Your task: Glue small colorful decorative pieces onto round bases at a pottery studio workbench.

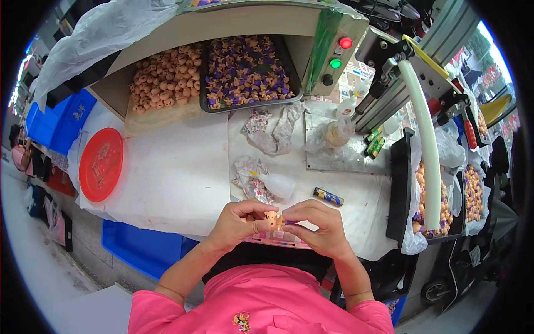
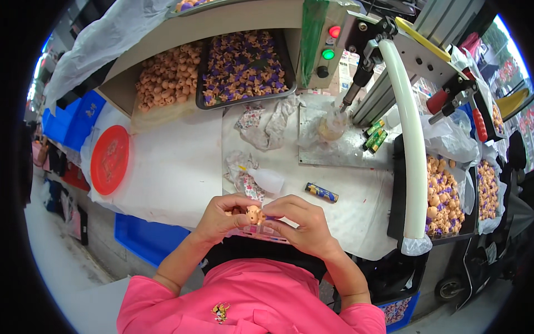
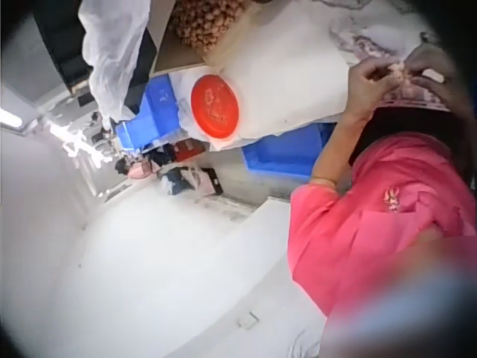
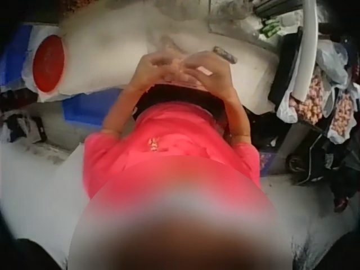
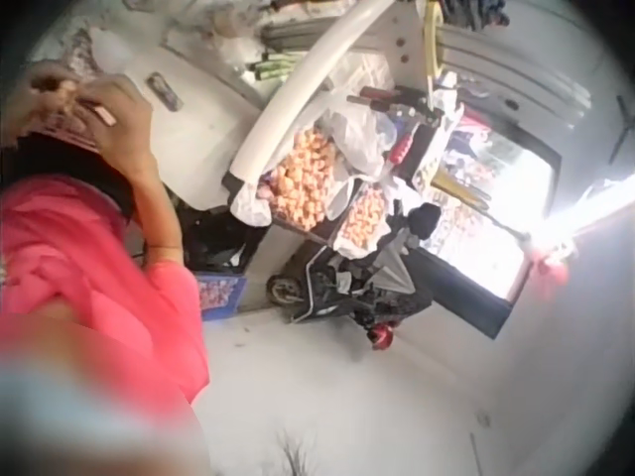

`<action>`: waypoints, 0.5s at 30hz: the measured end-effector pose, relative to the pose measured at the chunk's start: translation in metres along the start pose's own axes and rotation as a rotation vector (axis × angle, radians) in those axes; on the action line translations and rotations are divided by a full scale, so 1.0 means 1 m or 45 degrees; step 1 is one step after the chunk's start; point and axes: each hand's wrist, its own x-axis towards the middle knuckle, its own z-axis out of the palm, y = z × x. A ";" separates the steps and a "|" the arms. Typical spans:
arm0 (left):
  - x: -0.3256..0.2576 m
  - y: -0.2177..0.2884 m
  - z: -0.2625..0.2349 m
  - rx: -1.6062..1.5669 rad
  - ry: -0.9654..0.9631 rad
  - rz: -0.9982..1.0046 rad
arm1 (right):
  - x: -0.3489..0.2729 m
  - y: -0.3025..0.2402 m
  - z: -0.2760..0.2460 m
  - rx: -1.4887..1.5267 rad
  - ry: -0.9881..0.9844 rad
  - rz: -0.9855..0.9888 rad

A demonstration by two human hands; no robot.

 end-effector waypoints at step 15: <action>0.008 -0.011 0.021 -0.163 -0.021 -0.121 | -0.013 0.020 -0.014 0.154 0.021 -0.098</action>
